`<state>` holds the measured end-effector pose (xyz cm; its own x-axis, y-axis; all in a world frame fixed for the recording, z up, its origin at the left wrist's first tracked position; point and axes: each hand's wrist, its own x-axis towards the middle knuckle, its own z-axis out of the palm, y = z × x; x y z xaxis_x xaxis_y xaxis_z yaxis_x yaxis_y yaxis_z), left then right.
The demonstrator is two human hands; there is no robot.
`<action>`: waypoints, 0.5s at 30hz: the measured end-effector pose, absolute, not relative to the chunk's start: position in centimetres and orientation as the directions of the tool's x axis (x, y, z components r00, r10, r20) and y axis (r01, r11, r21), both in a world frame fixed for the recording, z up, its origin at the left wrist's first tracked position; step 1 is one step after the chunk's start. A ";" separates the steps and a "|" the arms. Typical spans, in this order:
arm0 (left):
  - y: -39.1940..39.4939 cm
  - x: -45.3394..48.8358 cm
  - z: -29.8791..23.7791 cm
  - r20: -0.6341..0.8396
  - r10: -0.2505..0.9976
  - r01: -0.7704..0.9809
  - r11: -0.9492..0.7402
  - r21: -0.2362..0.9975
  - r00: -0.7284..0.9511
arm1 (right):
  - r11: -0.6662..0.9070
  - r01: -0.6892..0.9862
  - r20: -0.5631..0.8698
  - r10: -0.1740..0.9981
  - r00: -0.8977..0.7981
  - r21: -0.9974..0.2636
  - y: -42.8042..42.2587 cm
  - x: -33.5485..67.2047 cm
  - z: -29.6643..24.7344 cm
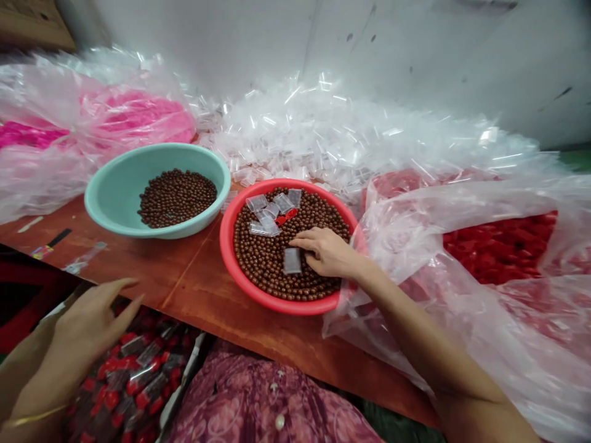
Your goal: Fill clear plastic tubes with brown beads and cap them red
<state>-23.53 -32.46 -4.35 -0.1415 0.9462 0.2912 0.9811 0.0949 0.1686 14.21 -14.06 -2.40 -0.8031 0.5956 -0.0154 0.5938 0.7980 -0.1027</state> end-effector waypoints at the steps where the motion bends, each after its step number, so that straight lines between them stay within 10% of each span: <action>1: -31.1 -22.1 -3.4 0.345 0.936 0.987 0.015 0.161 -0.070 | 0.805 0.587 -0.024 0.587 -0.809 -0.089 -13.6 13.3 -2.3; 9: -19.2 -9.9 -0.3 0.136 0.621 0.624 -0.781 0.025 0.772 | 0.694 0.698 -0.014 0.711 -0.703 0.178 -9.2 10.3 -3.5; 15: -16.7 -7.4 -1.8 -0.078 0.493 0.496 -0.868 0.032 0.867 | 0.606 0.792 0.193 0.788 -0.585 -0.074 -10.8 13.6 -3.3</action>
